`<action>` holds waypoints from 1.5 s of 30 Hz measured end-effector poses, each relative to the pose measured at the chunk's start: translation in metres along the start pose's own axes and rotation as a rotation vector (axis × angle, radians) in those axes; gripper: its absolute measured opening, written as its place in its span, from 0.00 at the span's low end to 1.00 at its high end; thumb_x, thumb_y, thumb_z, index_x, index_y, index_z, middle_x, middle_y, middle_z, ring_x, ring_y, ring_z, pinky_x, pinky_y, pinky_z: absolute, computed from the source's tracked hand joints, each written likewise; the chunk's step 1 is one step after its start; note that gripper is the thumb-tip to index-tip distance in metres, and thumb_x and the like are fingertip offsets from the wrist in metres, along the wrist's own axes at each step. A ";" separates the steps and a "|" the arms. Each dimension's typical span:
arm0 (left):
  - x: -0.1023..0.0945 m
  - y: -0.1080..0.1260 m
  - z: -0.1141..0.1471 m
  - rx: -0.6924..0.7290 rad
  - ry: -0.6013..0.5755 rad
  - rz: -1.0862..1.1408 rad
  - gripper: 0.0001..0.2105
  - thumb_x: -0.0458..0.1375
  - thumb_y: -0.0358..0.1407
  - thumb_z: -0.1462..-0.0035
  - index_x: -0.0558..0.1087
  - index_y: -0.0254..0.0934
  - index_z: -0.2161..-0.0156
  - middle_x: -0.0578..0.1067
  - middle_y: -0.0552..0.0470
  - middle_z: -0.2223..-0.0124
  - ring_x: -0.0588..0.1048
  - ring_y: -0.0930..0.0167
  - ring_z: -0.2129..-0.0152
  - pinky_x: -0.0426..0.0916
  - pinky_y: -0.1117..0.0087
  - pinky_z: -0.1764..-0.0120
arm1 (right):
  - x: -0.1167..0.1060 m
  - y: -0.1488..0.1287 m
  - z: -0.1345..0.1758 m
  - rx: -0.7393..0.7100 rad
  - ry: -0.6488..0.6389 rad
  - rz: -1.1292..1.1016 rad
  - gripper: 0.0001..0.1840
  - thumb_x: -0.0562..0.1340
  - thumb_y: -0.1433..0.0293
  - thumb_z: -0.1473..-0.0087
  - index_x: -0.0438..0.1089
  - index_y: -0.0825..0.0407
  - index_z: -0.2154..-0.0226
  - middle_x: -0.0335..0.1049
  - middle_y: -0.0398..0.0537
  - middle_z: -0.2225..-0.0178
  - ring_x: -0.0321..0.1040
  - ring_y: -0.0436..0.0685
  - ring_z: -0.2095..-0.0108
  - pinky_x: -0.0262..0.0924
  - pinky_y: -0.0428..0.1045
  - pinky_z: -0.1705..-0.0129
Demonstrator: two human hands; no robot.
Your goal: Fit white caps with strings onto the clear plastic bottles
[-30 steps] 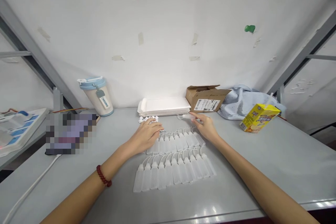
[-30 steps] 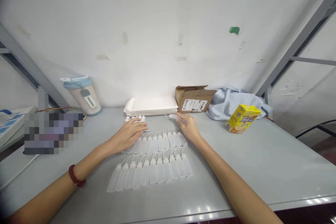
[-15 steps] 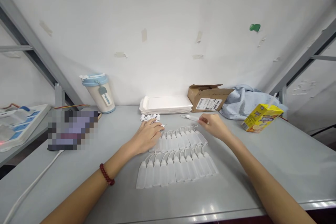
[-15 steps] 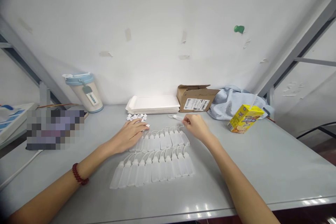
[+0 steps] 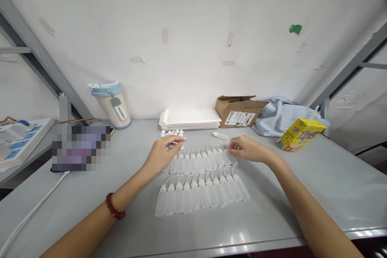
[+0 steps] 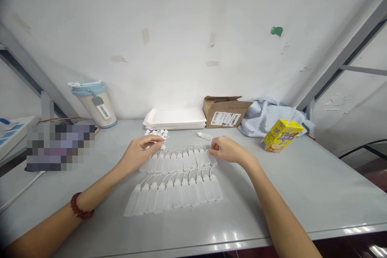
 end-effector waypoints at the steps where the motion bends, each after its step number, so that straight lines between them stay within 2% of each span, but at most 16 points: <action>1: -0.001 -0.003 0.000 -0.046 0.015 0.077 0.09 0.57 0.39 0.50 0.75 0.37 0.65 0.77 0.49 0.63 0.74 0.67 0.66 0.68 0.67 0.63 | 0.001 0.000 0.000 0.007 -0.019 -0.005 0.12 0.56 0.62 0.50 0.67 0.54 0.75 0.71 0.48 0.74 0.66 0.54 0.74 0.56 0.46 0.73; 4: -0.003 -0.009 0.000 -0.145 0.056 0.248 0.09 0.62 0.40 0.54 0.73 0.35 0.70 0.75 0.51 0.71 0.73 0.70 0.73 0.68 0.70 0.68 | 0.005 0.002 0.000 0.039 -0.078 -0.026 0.12 0.57 0.62 0.51 0.67 0.55 0.73 0.72 0.49 0.72 0.66 0.53 0.77 0.56 0.46 0.75; 7: -0.004 -0.010 0.001 -0.190 0.071 0.333 0.10 0.63 0.39 0.56 0.70 0.35 0.72 0.74 0.53 0.74 0.71 0.73 0.77 0.66 0.72 0.71 | 0.009 0.005 0.000 0.064 -0.125 -0.055 0.13 0.57 0.61 0.52 0.67 0.55 0.73 0.71 0.49 0.71 0.64 0.51 0.81 0.56 0.46 0.77; 13: 0.001 -0.009 0.007 -0.317 0.023 0.422 0.12 0.60 0.38 0.52 0.73 0.35 0.63 0.74 0.51 0.71 0.71 0.72 0.73 0.65 0.70 0.69 | 0.013 0.011 -0.002 0.101 -0.140 -0.056 0.11 0.58 0.64 0.54 0.66 0.55 0.76 0.69 0.47 0.77 0.63 0.50 0.82 0.53 0.45 0.79; 16: 0.003 -0.009 0.010 -0.365 -0.007 0.460 0.11 0.59 0.39 0.51 0.76 0.35 0.63 0.74 0.48 0.67 0.70 0.70 0.69 0.63 0.70 0.69 | 0.008 0.008 -0.003 0.077 -0.065 -0.060 0.09 0.58 0.65 0.55 0.65 0.54 0.79 0.68 0.46 0.79 0.64 0.52 0.79 0.53 0.45 0.78; 19: 0.007 -0.011 0.013 -0.397 -0.056 0.525 0.11 0.59 0.39 0.51 0.77 0.36 0.63 0.74 0.47 0.65 0.69 0.70 0.68 0.63 0.70 0.68 | -0.003 0.001 -0.004 0.027 0.100 -0.101 0.09 0.57 0.65 0.54 0.64 0.54 0.78 0.67 0.45 0.79 0.64 0.53 0.76 0.55 0.46 0.76; 22: 0.011 -0.014 0.015 -0.432 -0.089 0.562 0.11 0.63 0.40 0.54 0.77 0.37 0.64 0.75 0.48 0.62 0.68 0.74 0.71 0.63 0.71 0.66 | -0.009 -0.005 -0.004 -0.007 0.237 -0.185 0.10 0.56 0.63 0.51 0.64 0.54 0.73 0.67 0.44 0.78 0.65 0.52 0.78 0.55 0.46 0.75; 26: 0.015 -0.012 0.017 -0.461 -0.105 0.592 0.13 0.67 0.40 0.58 0.77 0.37 0.65 0.75 0.50 0.62 0.67 0.77 0.74 0.63 0.72 0.65 | -0.004 -0.018 -0.002 -0.059 0.319 -0.386 0.13 0.56 0.60 0.48 0.63 0.53 0.68 0.67 0.43 0.75 0.64 0.49 0.83 0.53 0.45 0.80; 30: 0.021 -0.005 0.019 -0.427 -0.147 0.676 0.11 0.66 0.39 0.57 0.77 0.36 0.66 0.76 0.49 0.63 0.71 0.72 0.66 0.65 0.71 0.60 | 0.012 -0.040 0.002 -0.121 0.251 -0.558 0.14 0.55 0.59 0.46 0.63 0.52 0.65 0.67 0.45 0.68 0.67 0.49 0.80 0.51 0.44 0.82; 34: 0.027 0.004 0.023 -0.389 -0.200 0.722 0.09 0.64 0.38 0.53 0.76 0.35 0.67 0.76 0.49 0.63 0.74 0.68 0.61 0.66 0.69 0.56 | 0.023 -0.066 0.011 -0.231 0.163 -0.638 0.13 0.55 0.60 0.44 0.66 0.52 0.63 0.67 0.44 0.66 0.68 0.49 0.77 0.59 0.45 0.76; 37: 0.032 0.010 0.027 -0.390 -0.231 0.725 0.09 0.62 0.39 0.50 0.75 0.35 0.66 0.76 0.48 0.60 0.73 0.66 0.58 0.67 0.68 0.55 | 0.030 -0.079 0.016 -0.267 0.093 -0.655 0.13 0.55 0.61 0.44 0.68 0.50 0.60 0.68 0.44 0.67 0.68 0.49 0.76 0.60 0.45 0.75; 45: 0.035 0.021 0.033 -0.349 -0.219 0.756 0.08 0.61 0.39 0.49 0.73 0.36 0.67 0.75 0.50 0.61 0.73 0.70 0.62 0.68 0.68 0.57 | 0.043 -0.091 0.020 -0.286 -0.027 -0.786 0.14 0.58 0.62 0.45 0.70 0.49 0.57 0.67 0.44 0.66 0.65 0.47 0.78 0.62 0.45 0.75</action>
Point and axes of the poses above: each hand's wrist, its own z-axis away from the middle knuckle, its own x-axis out of the palm, y = z × x, the point moved 7 cm from there along -z, towards the middle knuckle
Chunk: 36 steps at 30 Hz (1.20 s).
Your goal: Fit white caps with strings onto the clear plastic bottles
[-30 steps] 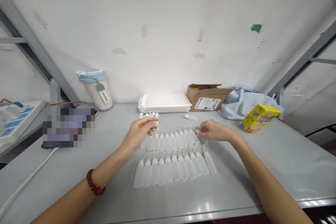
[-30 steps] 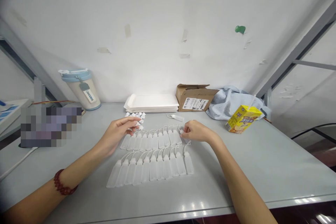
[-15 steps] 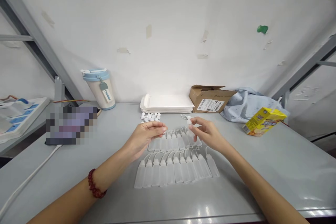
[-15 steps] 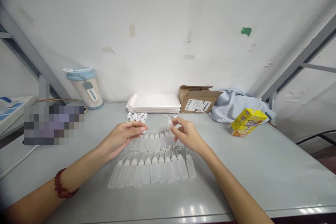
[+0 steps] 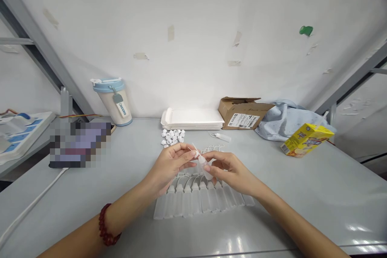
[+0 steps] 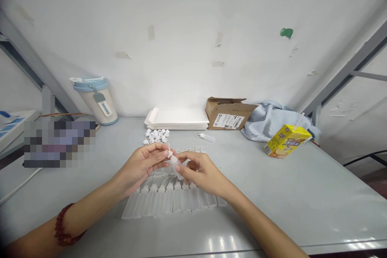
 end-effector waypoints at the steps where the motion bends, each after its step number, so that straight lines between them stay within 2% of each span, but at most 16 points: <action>1: 0.001 0.001 0.000 0.006 -0.006 0.006 0.08 0.61 0.39 0.49 0.72 0.36 0.67 0.75 0.50 0.62 0.73 0.70 0.63 0.68 0.68 0.57 | 0.000 0.000 0.000 0.004 -0.003 -0.015 0.14 0.58 0.62 0.45 0.70 0.49 0.58 0.67 0.44 0.66 0.64 0.47 0.78 0.61 0.45 0.75; 8: 0.003 0.002 0.002 0.032 -0.021 -0.077 0.08 0.60 0.39 0.49 0.71 0.37 0.65 0.76 0.50 0.63 0.72 0.70 0.64 0.65 0.66 0.56 | 0.001 0.003 0.000 0.033 0.004 -0.019 0.13 0.59 0.61 0.46 0.70 0.52 0.62 0.66 0.44 0.69 0.63 0.46 0.78 0.60 0.45 0.76; 12: 0.002 0.005 0.002 0.064 -0.005 -0.148 0.09 0.60 0.40 0.49 0.71 0.38 0.65 0.76 0.50 0.61 0.72 0.68 0.62 0.63 0.66 0.55 | 0.000 0.009 -0.001 0.069 0.019 -0.039 0.13 0.60 0.60 0.47 0.70 0.52 0.64 0.64 0.42 0.73 0.60 0.46 0.79 0.58 0.44 0.77; 17: 0.000 0.007 0.002 0.078 0.016 -0.171 0.09 0.60 0.40 0.49 0.70 0.38 0.65 0.75 0.49 0.62 0.71 0.68 0.62 0.63 0.66 0.56 | 0.001 0.010 -0.003 0.056 0.039 -0.161 0.15 0.60 0.59 0.48 0.66 0.51 0.61 0.64 0.42 0.69 0.58 0.44 0.79 0.57 0.43 0.78; 20: 0.000 0.007 0.002 0.066 -0.005 -0.157 0.09 0.60 0.40 0.49 0.70 0.38 0.64 0.75 0.50 0.63 0.72 0.69 0.65 0.64 0.67 0.58 | 0.000 0.010 -0.003 0.082 0.052 -0.246 0.16 0.61 0.59 0.48 0.64 0.50 0.60 0.64 0.41 0.70 0.56 0.44 0.79 0.54 0.42 0.78; 27: 0.002 0.010 0.001 0.071 -0.071 -0.108 0.08 0.59 0.37 0.48 0.69 0.39 0.62 0.75 0.50 0.60 0.72 0.69 0.62 0.64 0.68 0.58 | 0.002 0.012 -0.002 0.126 0.006 -0.409 0.17 0.60 0.57 0.48 0.59 0.49 0.61 0.69 0.42 0.71 0.51 0.44 0.81 0.44 0.42 0.79; 31: 0.002 0.009 0.001 0.047 -0.069 -0.108 0.08 0.60 0.37 0.49 0.70 0.39 0.63 0.75 0.50 0.60 0.72 0.69 0.62 0.64 0.68 0.57 | 0.001 0.013 -0.003 0.126 0.012 -0.414 0.17 0.59 0.56 0.47 0.59 0.49 0.61 0.68 0.42 0.73 0.47 0.44 0.82 0.41 0.43 0.78; 36: 0.002 0.005 0.001 0.010 -0.045 -0.130 0.10 0.61 0.41 0.51 0.72 0.37 0.65 0.74 0.50 0.67 0.72 0.69 0.67 0.65 0.68 0.58 | -0.001 0.008 -0.001 0.099 0.026 -0.354 0.17 0.58 0.55 0.47 0.59 0.49 0.63 0.66 0.41 0.74 0.51 0.46 0.79 0.42 0.43 0.78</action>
Point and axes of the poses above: each hand's wrist, its own z-axis away from the middle knuckle, its own x-axis out of the palm, y = z × x, the point moved 7 cm from there along -z, towards the middle knuckle
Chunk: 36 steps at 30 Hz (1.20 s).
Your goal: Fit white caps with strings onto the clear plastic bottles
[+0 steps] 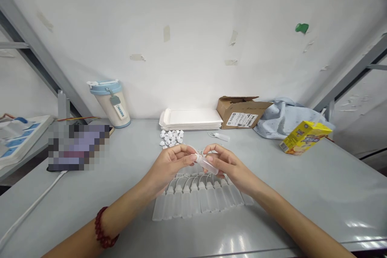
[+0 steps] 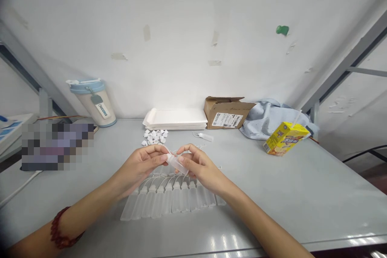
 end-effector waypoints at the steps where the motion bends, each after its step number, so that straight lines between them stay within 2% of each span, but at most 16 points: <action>1: 0.000 0.000 0.000 0.000 0.003 0.001 0.10 0.62 0.41 0.51 0.73 0.37 0.66 0.74 0.50 0.68 0.72 0.70 0.67 0.65 0.68 0.59 | 0.000 -0.001 0.000 -0.006 0.001 0.013 0.17 0.58 0.54 0.47 0.59 0.49 0.63 0.66 0.41 0.74 0.52 0.46 0.79 0.42 0.43 0.78; 5: -0.001 -0.001 -0.001 -0.009 0.013 0.016 0.09 0.62 0.42 0.51 0.74 0.37 0.69 0.73 0.52 0.70 0.71 0.71 0.70 0.65 0.69 0.61 | 0.001 -0.005 0.002 -0.025 -0.006 0.057 0.16 0.58 0.54 0.47 0.60 0.49 0.65 0.65 0.41 0.74 0.51 0.46 0.78 0.43 0.43 0.78; 11: 0.001 -0.003 -0.001 -0.052 -0.031 -0.006 0.09 0.61 0.41 0.50 0.75 0.36 0.71 0.72 0.53 0.73 0.69 0.73 0.74 0.65 0.70 0.65 | 0.002 -0.006 0.002 -0.011 -0.006 0.056 0.16 0.58 0.56 0.47 0.58 0.49 0.64 0.64 0.39 0.75 0.52 0.46 0.79 0.43 0.43 0.78; 18: -0.003 -0.001 -0.001 0.012 -0.023 -0.132 0.07 0.62 0.39 0.52 0.76 0.38 0.68 0.75 0.51 0.68 0.71 0.71 0.69 0.65 0.70 0.63 | -0.001 -0.001 0.001 -0.001 0.018 0.063 0.16 0.58 0.56 0.47 0.57 0.48 0.63 0.64 0.39 0.75 0.58 0.48 0.75 0.45 0.42 0.77; 21: -0.003 0.002 -0.001 0.050 -0.021 -0.127 0.07 0.63 0.36 0.54 0.76 0.37 0.67 0.75 0.50 0.65 0.71 0.69 0.65 0.66 0.69 0.61 | -0.001 0.002 -0.001 0.013 0.019 0.070 0.15 0.57 0.56 0.46 0.56 0.48 0.63 0.65 0.39 0.75 0.57 0.48 0.76 0.45 0.42 0.77; 25: -0.001 0.004 -0.001 0.071 -0.023 -0.116 0.08 0.63 0.35 0.54 0.75 0.36 0.67 0.75 0.49 0.64 0.72 0.68 0.65 0.66 0.69 0.62 | -0.002 0.003 -0.003 0.008 0.022 0.073 0.15 0.57 0.56 0.46 0.56 0.48 0.63 0.65 0.39 0.77 0.53 0.47 0.78 0.43 0.42 0.78; 29: 0.000 0.004 0.000 0.079 -0.041 -0.112 0.06 0.61 0.36 0.51 0.75 0.35 0.68 0.75 0.50 0.64 0.71 0.69 0.65 0.65 0.69 0.59 | 0.000 0.004 -0.002 0.003 0.006 0.051 0.14 0.57 0.58 0.45 0.56 0.48 0.63 0.65 0.39 0.76 0.55 0.47 0.77 0.43 0.42 0.78; 36: 0.002 -0.004 -0.002 -0.037 -0.059 -0.130 0.12 0.59 0.42 0.48 0.73 0.33 0.73 0.72 0.53 0.74 0.70 0.74 0.74 0.65 0.71 0.65 | 0.003 0.001 -0.001 -0.024 -0.028 0.041 0.13 0.57 0.58 0.45 0.56 0.49 0.63 0.65 0.40 0.76 0.57 0.47 0.76 0.44 0.42 0.78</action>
Point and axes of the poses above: each hand's wrist, its own z-axis away from the middle knuckle, its own x-axis out of the palm, y = z × x, the point moved 7 cm from there along -z, towards the middle knuckle
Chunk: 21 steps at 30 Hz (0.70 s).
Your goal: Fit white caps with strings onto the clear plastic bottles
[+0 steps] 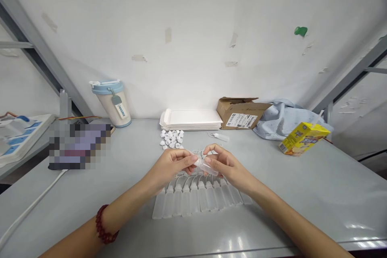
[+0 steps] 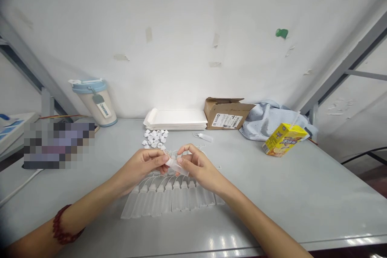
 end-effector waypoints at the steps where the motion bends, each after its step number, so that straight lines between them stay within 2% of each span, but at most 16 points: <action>1: 0.001 -0.001 0.000 -0.011 -0.004 -0.005 0.13 0.58 0.43 0.48 0.72 0.33 0.74 0.71 0.53 0.75 0.69 0.74 0.75 0.65 0.71 0.66 | -0.001 -0.001 0.000 -0.003 0.004 0.006 0.14 0.57 0.58 0.45 0.56 0.49 0.63 0.65 0.40 0.76 0.57 0.47 0.76 0.44 0.42 0.78; 4: 0.001 0.000 0.000 -0.003 -0.011 -0.039 0.14 0.58 0.43 0.48 0.71 0.32 0.76 0.71 0.53 0.76 0.69 0.74 0.77 0.65 0.72 0.69 | -0.001 -0.001 0.000 -0.003 0.011 0.017 0.14 0.57 0.58 0.45 0.56 0.49 0.62 0.65 0.40 0.76 0.57 0.47 0.77 0.44 0.43 0.78; 12: 0.002 0.009 0.002 0.094 -0.044 -0.149 0.09 0.58 0.39 0.47 0.74 0.34 0.70 0.71 0.54 0.74 0.68 0.75 0.75 0.66 0.74 0.69 | -0.002 0.000 0.000 0.014 0.016 0.041 0.15 0.57 0.57 0.46 0.56 0.49 0.63 0.66 0.40 0.76 0.58 0.48 0.76 0.44 0.42 0.78; 21: 0.003 0.018 0.007 0.244 0.008 -0.300 0.07 0.57 0.35 0.46 0.75 0.37 0.64 0.73 0.53 0.67 0.69 0.72 0.69 0.65 0.74 0.65 | -0.007 0.008 -0.003 0.066 0.033 -0.016 0.15 0.58 0.56 0.47 0.59 0.49 0.63 0.67 0.40 0.78 0.56 0.46 0.79 0.43 0.42 0.79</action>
Point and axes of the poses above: each hand's wrist, its own z-axis away from the middle knuckle, its own x-axis out of the palm, y = z × x, the point moved 7 cm from there along -z, towards the middle knuckle
